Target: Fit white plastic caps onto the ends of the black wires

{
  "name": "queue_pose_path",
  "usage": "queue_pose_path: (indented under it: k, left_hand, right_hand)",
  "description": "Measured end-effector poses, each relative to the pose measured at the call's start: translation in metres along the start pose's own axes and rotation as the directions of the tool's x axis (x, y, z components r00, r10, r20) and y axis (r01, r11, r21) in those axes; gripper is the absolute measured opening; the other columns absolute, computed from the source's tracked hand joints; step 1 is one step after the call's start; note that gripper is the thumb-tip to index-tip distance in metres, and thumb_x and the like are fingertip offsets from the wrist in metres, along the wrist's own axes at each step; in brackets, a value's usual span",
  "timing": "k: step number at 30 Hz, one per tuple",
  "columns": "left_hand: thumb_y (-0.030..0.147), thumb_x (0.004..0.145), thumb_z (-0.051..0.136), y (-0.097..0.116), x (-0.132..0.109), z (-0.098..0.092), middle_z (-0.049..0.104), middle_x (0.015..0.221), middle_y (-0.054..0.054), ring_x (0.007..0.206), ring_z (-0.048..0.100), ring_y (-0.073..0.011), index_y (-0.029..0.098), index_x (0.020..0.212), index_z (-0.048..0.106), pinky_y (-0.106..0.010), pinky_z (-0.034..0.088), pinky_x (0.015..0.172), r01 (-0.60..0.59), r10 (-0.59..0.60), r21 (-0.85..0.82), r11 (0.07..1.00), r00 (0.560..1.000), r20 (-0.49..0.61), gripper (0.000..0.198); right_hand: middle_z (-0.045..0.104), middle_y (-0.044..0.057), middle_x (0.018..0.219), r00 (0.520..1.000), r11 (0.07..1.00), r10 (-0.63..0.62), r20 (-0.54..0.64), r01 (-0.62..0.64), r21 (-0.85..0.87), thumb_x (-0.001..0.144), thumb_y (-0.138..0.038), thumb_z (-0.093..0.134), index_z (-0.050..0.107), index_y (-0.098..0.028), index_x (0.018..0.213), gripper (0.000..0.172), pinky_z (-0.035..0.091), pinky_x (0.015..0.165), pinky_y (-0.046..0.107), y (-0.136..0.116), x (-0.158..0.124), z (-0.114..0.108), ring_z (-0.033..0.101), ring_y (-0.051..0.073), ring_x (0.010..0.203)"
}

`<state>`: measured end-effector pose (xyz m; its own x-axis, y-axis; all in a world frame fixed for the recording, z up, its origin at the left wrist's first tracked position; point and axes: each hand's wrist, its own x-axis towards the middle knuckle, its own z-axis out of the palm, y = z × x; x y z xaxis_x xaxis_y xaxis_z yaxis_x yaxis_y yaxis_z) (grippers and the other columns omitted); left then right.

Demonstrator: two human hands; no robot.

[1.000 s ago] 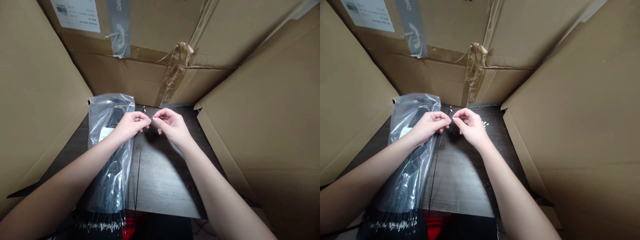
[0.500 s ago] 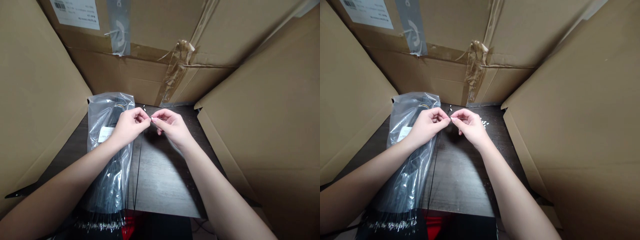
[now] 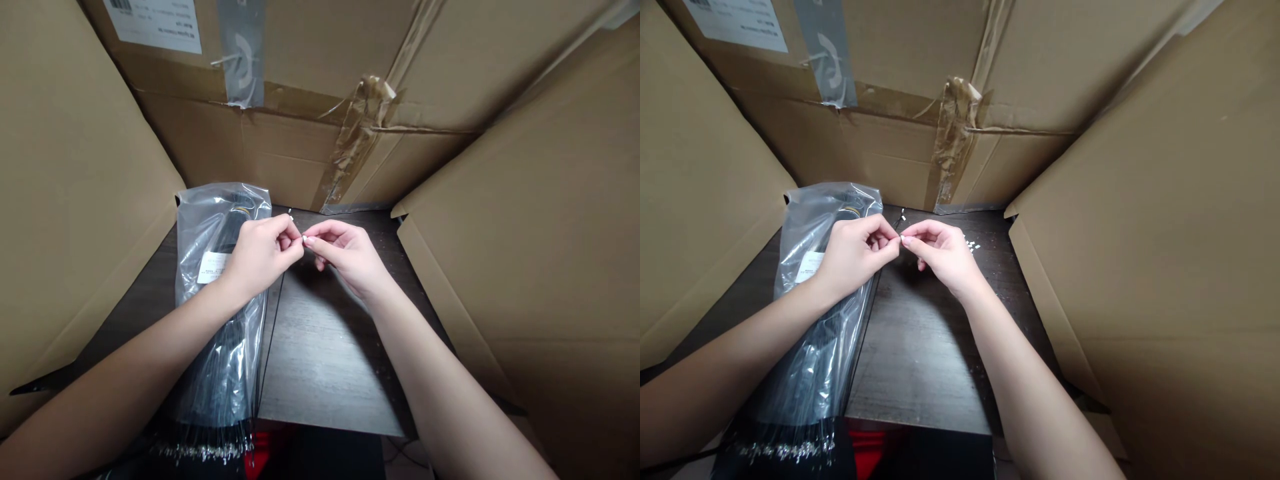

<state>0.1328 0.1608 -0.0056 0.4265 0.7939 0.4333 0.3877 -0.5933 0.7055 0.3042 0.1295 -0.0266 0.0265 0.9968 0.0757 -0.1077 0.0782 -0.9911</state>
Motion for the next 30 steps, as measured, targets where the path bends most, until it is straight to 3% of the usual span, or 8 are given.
queue_pose_path:
  k: [6,20,30]
  left_hand:
    - [0.018,0.083,0.063,-0.0022,-0.0003,-0.0007,0.062,0.064,0.003,0.059,0.055,-0.0108,0.018,0.070,0.063,-0.024,0.042,0.063,-0.002,0.001,0.008,1.000,0.999,0.038,0.013]
    - [0.019,0.080,0.063,-0.0001,-0.0010,0.0012,0.061,0.059,0.003,0.055,0.053,-0.0099,0.018,0.069,0.062,-0.024,0.043,0.061,-0.007,0.007,0.012,1.000,1.000,0.012,0.011]
    - [0.024,0.079,0.065,0.0051,0.0013,-0.0015,0.063,0.062,0.002,0.058,0.054,-0.0108,0.017,0.072,0.068,-0.024,0.042,0.059,0.165,-0.158,-0.162,0.973,0.986,0.059,0.010]
  right_hand:
    - [0.069,0.002,0.072,1.000,1.000,0.010,-0.003,-0.010,-0.015,0.064,-0.044,0.092,0.074,-0.017,0.079,0.036,0.046,0.044,0.025,-0.0004,-0.0004,-0.0013,0.052,0.010,0.054]
    - [0.058,-0.003,0.063,0.997,0.999,0.023,-0.080,-0.020,0.036,0.066,-0.036,0.088,0.070,-0.017,0.076,0.028,0.042,0.041,0.022,0.0002,-0.0006,-0.0005,0.044,0.006,0.046]
    - [0.059,-0.003,0.064,0.998,0.997,0.062,-0.026,-0.060,0.044,0.065,-0.041,0.090,0.071,-0.018,0.079,0.033,0.043,0.043,0.023,-0.0011,-0.0009,-0.0012,0.046,0.008,0.049]
